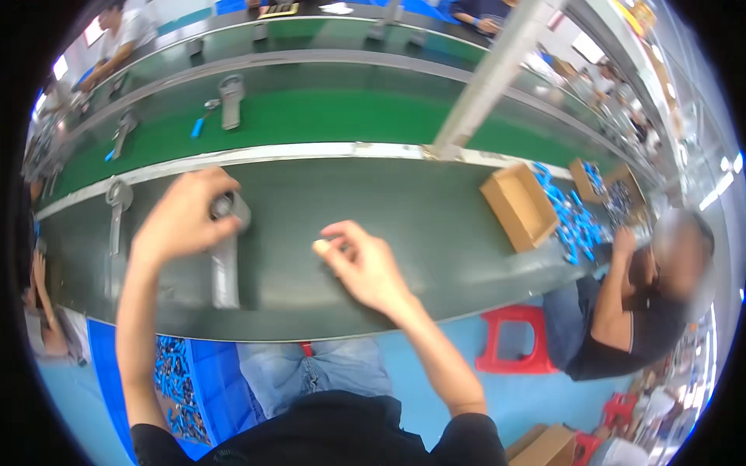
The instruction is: Assembling small electronic or mechanical components into housings on a production line.
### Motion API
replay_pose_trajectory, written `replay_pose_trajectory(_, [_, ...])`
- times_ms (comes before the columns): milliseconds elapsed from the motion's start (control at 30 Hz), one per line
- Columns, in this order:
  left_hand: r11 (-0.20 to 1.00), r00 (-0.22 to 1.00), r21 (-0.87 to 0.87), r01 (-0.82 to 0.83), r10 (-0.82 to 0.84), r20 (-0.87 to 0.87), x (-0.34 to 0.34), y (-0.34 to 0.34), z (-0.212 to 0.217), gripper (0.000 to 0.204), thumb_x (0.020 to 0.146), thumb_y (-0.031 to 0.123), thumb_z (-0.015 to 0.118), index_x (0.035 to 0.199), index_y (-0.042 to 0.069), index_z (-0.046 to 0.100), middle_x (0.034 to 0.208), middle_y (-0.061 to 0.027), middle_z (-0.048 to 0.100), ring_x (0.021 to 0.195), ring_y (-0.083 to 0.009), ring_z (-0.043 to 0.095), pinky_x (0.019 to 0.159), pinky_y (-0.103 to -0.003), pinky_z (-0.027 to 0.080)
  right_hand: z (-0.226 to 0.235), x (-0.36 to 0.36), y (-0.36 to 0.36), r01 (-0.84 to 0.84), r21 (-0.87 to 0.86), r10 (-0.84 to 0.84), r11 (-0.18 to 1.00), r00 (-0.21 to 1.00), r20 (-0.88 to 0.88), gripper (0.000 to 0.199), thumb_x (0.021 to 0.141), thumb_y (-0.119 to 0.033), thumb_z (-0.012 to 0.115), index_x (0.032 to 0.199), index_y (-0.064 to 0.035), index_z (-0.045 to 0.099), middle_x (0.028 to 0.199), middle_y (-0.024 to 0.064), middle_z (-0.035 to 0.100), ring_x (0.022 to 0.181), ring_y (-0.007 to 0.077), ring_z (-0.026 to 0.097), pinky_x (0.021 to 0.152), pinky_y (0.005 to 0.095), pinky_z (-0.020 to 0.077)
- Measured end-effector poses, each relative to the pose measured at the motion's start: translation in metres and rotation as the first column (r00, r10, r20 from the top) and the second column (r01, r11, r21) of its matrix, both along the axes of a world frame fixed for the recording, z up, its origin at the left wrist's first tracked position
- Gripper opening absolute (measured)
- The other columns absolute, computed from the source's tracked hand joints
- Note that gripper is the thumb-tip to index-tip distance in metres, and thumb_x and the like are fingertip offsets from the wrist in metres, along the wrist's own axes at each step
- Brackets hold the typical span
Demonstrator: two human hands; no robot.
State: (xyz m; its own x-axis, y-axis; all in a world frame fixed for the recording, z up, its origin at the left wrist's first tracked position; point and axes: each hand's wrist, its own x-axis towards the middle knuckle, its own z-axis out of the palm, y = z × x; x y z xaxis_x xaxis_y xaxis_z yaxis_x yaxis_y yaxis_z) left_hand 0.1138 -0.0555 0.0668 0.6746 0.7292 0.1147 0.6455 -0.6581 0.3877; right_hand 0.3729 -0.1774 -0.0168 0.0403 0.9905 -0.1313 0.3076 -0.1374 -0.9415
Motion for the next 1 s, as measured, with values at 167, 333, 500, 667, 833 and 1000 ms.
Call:
replay_pose_trajectory(167, [0.991,0.996,0.127,0.043,-0.053,0.072,0.057,-0.045,-0.045,0.040,0.076,0.024,0.071,0.107,-0.001,0.067,0.096,-0.0150,0.062,0.096,-0.0328,0.060,0.086,-0.042,0.046,-0.009,-0.033,-0.030,-0.038,0.114,0.032,0.993,0.998,0.050,0.036,0.094,-0.025,0.069,0.119,-0.0006,0.059,0.091,0.0070,0.068,0.068,0.0087,0.061,0.062,0.0276,0.0505])
replay_pose_trajectory(333, [0.986,0.980,0.146,-0.077,0.048,0.193,0.015,-0.073,-0.077,0.068,0.087,0.032,0.071,0.145,0.008,0.045,0.143,-0.0216,0.048,0.129,-0.0382,0.048,0.106,-0.045,0.038,-0.024,-0.056,-0.040,0.016,0.148,-0.049,0.989,0.973,0.225,0.034,0.092,-0.021,0.070,0.119,-0.0029,0.061,0.091,0.0071,0.067,0.073,0.0129,0.061,0.070,0.0281,0.0516])
replay_pose_trajectory(500, [0.878,0.790,0.133,-0.460,0.337,0.512,-0.115,-0.154,-0.051,0.032,0.090,0.024,0.070,0.112,0.002,0.067,0.106,-0.0148,0.067,0.094,-0.0299,0.064,0.082,-0.040,0.051,0.021,-0.109,-0.102,-0.077,0.319,0.098,0.944,0.994,-0.050,0.018,0.095,-0.007,0.061,0.112,-0.0009,0.064,0.088,0.0019,0.062,0.074,0.0085,0.059,0.066,0.0200,0.0475])
replay_pose_trajectory(667, [0.242,0.164,-0.210,-0.947,0.929,0.330,-0.298,-0.265,-0.145,0.028,0.095,0.024,0.063,0.091,-0.003,0.070,0.085,-0.0152,0.071,0.074,-0.0292,0.066,0.067,-0.038,0.051,-0.025,-0.297,-0.084,-0.755,0.077,0.759,0.651,0.649,-0.060,0.020,0.095,-0.017,0.066,0.100,0.0026,0.068,0.083,0.0042,0.067,0.077,0.0100,0.061,0.073,0.0255,0.0483])
replay_pose_trajectory(833, [0.033,0.174,-0.355,-0.934,0.911,-0.374,-0.409,-0.316,-0.315,0.056,0.091,0.054,0.059,0.119,0.007,0.068,0.113,-0.0247,0.067,0.110,-0.0408,0.063,0.097,-0.048,0.049,-0.167,-0.480,-0.009,-0.843,-0.356,0.885,0.404,0.263,0.384,0.052,0.092,-0.050,0.061,0.105,0.0003,0.068,0.089,0.0169,0.071,0.080,0.0255,0.068,0.078,0.0366,0.0536])
replay_pose_trajectory(1000, [-0.210,-0.001,-0.508,-0.836,0.924,-0.382,-0.451,-0.279,-0.409,0.092,0.085,0.073,0.054,0.153,0.015,0.035,0.160,-0.0219,0.025,0.145,-0.0426,0.027,0.114,-0.058,0.030,-0.317,-0.532,0.016,-0.441,-0.704,0.776,0.556,0.580,0.250,0.082,0.093,-0.064,0.051,0.148,-0.0043,0.040,0.148,0.0203,0.047,0.122,0.0435,0.057,0.094,0.0567,0.0491])
